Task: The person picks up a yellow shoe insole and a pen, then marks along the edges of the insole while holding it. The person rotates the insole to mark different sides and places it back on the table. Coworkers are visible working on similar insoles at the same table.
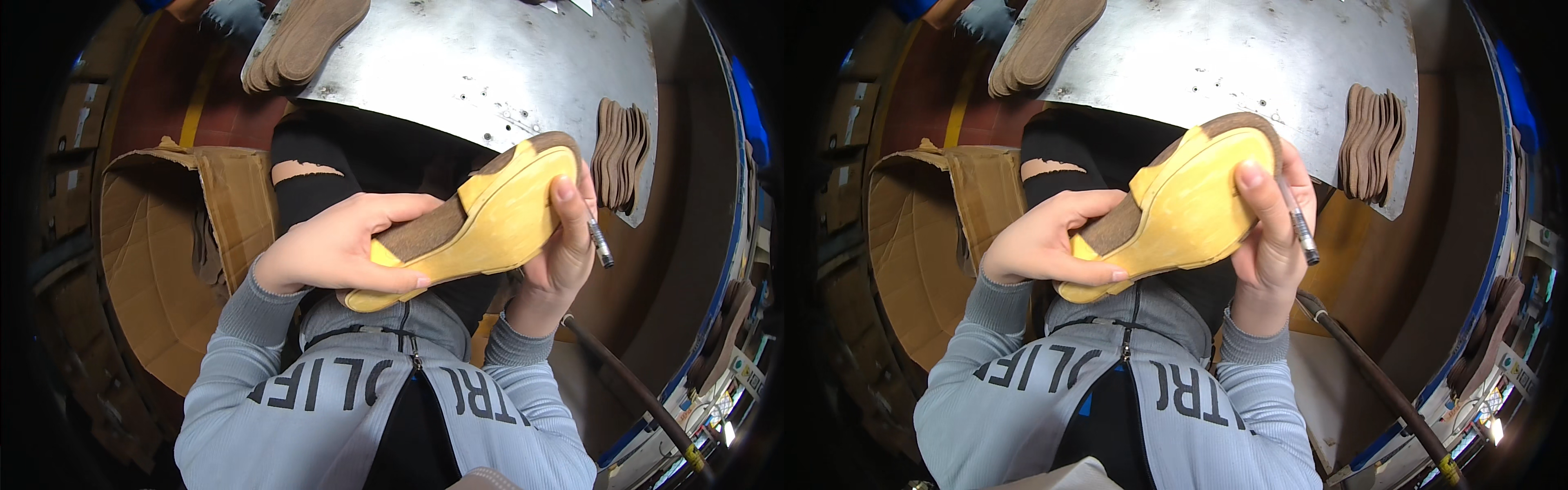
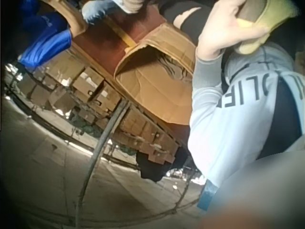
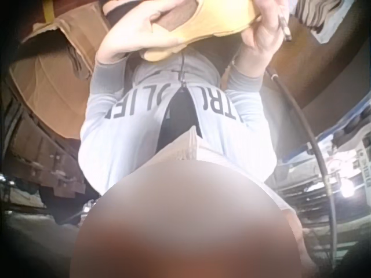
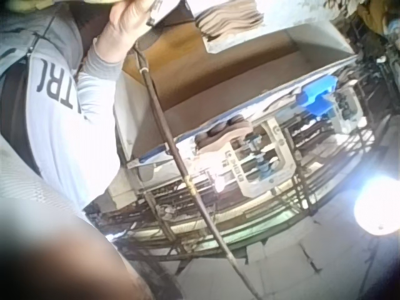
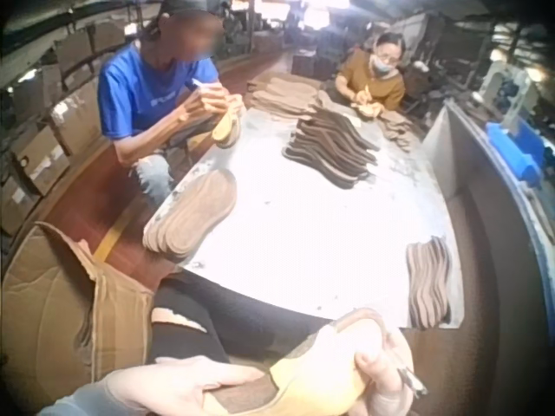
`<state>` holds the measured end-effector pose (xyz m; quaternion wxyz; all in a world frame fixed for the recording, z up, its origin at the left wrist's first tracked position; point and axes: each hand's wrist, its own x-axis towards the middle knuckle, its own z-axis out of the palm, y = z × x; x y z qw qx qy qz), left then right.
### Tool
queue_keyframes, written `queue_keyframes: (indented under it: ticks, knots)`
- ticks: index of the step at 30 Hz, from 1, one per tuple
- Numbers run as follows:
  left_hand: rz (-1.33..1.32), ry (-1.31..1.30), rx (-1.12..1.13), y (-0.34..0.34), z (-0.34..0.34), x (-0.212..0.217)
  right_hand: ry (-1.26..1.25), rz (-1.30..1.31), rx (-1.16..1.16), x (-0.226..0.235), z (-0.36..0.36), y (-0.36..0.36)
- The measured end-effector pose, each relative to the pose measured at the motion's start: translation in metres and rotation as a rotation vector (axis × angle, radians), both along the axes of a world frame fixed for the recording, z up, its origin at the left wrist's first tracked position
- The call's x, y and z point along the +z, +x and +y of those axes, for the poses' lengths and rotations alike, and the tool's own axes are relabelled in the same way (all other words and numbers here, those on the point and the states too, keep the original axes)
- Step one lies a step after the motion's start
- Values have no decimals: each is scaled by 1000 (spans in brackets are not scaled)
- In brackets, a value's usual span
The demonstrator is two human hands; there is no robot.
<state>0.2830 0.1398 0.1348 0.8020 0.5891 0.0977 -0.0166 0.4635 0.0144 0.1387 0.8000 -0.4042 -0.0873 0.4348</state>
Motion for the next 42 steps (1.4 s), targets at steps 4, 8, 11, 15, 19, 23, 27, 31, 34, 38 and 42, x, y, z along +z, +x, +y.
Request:
queue_keyframes:
  ticks: [4,8,11,15,19,23,27,31,34,38,42]
  knots:
    - [-82,280,-24,7,1,-3,-27,-25,38,-5,-2,-8]
    - [51,32,-76,6,-3,6,4,45,71,-8,-6,-8]
    - [101,101,-127,8,0,11,1,46,65,-9,-8,-8]
    - [102,75,-79,10,-4,13,-16,40,42,-7,-9,-9]
    - [134,223,-123,7,0,8,-64,-58,26,0,-10,-13]
    - [100,267,-93,5,-4,-9,-94,-273,52,8,-11,-20]
    - [-134,187,87,4,-17,-26,-56,-361,81,11,-12,-27]
    - [-173,280,98,0,-18,-33,-6,-382,130,13,-12,-29]
    - [-155,349,62,-2,-15,-31,0,-358,143,14,-12,-27]
    - [-146,319,57,-1,-16,-27,-46,-301,185,13,-11,-25]
    - [-96,309,26,-3,-14,-25,-75,-329,202,13,-10,-25]
